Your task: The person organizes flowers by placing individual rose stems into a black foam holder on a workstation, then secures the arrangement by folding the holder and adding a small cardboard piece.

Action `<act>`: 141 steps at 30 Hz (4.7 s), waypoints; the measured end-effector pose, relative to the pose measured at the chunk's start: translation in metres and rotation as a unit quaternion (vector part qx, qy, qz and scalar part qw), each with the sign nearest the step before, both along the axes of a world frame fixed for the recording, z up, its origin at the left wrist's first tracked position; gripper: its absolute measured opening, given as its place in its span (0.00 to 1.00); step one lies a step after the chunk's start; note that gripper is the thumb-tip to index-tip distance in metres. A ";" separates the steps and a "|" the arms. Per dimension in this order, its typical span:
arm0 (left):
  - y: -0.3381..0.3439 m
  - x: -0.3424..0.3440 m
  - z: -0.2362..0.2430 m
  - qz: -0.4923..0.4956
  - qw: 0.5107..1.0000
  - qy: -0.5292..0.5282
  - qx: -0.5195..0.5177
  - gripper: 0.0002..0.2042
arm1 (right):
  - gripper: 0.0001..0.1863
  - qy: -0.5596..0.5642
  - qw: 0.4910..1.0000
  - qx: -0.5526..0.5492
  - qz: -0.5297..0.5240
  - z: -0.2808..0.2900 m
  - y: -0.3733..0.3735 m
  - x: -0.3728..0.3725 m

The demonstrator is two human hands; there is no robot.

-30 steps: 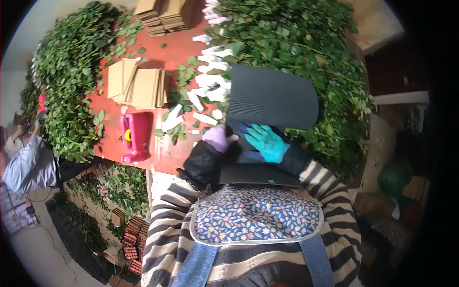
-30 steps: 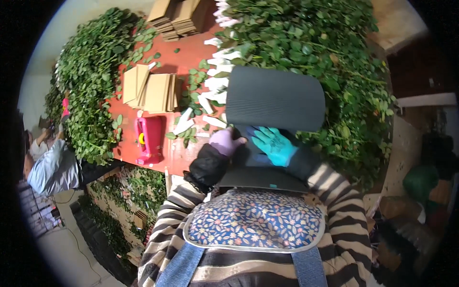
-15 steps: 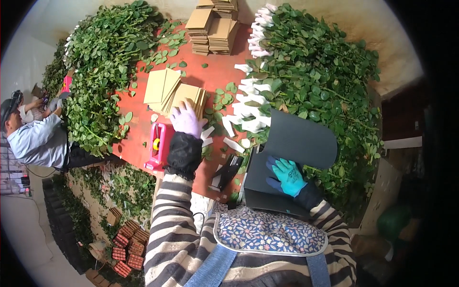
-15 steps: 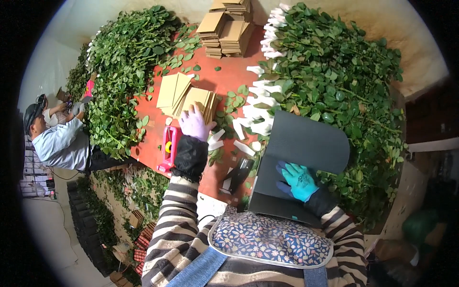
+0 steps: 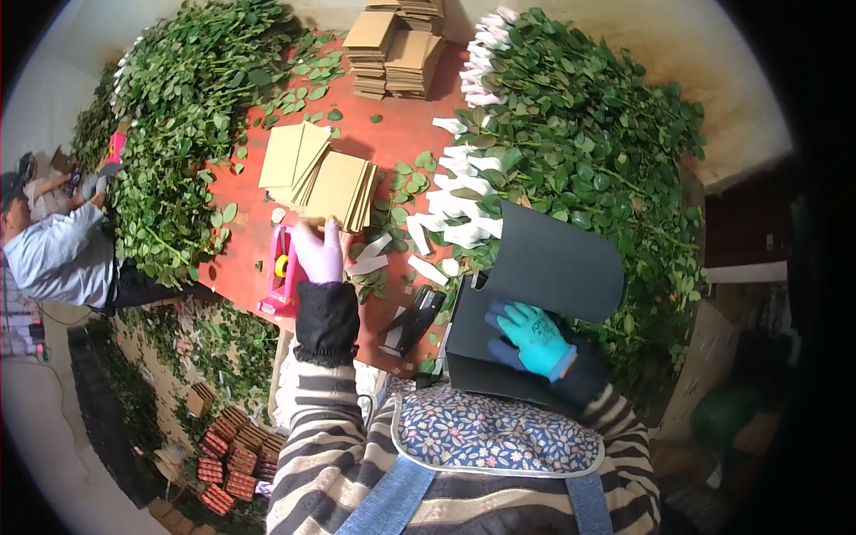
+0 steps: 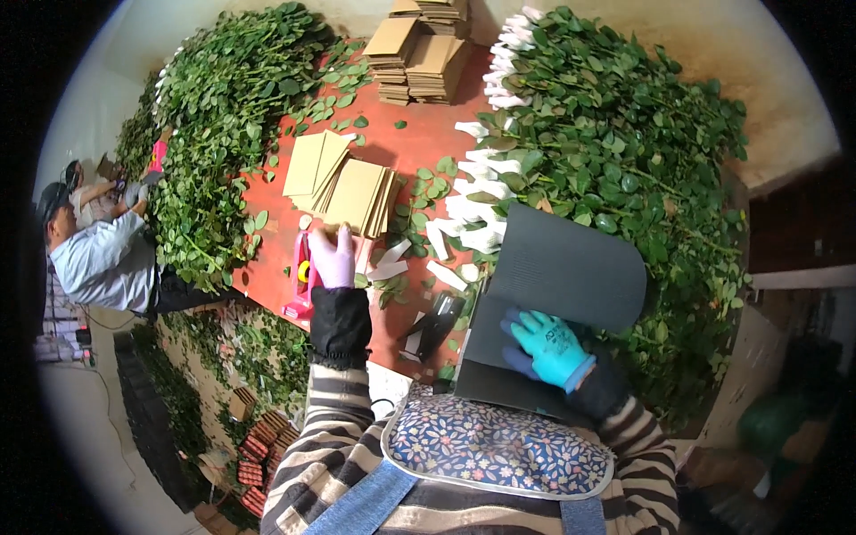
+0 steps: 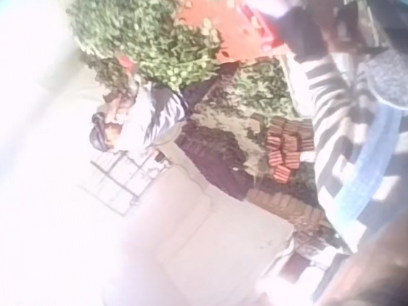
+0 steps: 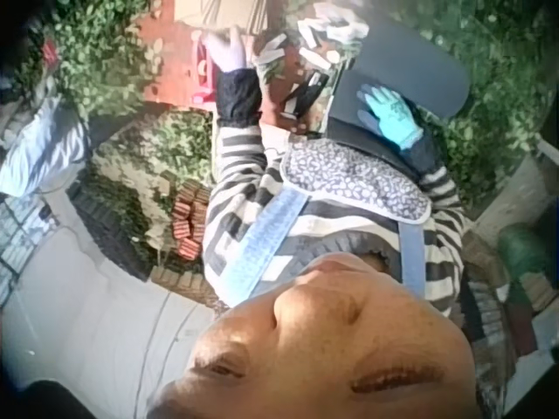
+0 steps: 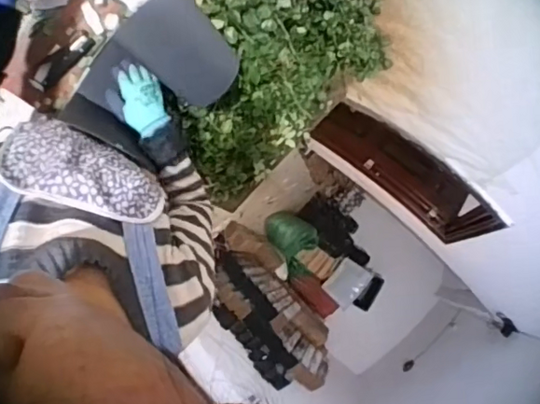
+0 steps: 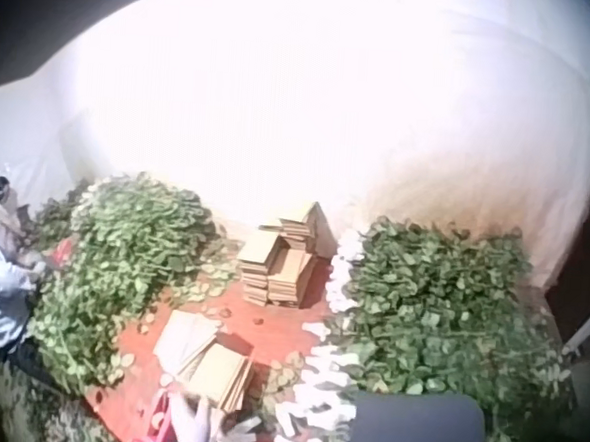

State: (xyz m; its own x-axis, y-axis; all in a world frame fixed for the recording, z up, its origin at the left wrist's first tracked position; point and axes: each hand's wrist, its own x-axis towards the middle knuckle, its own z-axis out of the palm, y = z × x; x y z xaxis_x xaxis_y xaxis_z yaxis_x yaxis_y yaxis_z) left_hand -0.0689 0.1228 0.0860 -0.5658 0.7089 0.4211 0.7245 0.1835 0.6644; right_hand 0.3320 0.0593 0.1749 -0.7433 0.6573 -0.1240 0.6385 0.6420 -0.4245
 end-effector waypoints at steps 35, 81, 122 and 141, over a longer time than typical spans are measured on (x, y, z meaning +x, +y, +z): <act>0.078 0.036 -0.075 -0.147 0.640 -0.748 -0.097 0.36 | 0.25 0.192 0.896 -0.133 -0.377 -0.134 0.255 -0.181; -0.044 0.055 -0.019 -0.264 0.943 0.075 -0.185 0.22 | 0.05 0.076 0.972 0.195 -0.105 -0.028 0.176 -0.230; -0.073 0.167 -0.023 -0.372 0.742 -0.236 -0.506 0.20 | 0.14 0.135 0.801 -0.484 -0.324 -0.083 0.013 0.021; -0.072 0.176 -0.035 -0.418 0.795 -0.108 -0.425 0.36 | 0.26 -0.004 0.918 -0.397 -0.007 0.040 0.016 0.047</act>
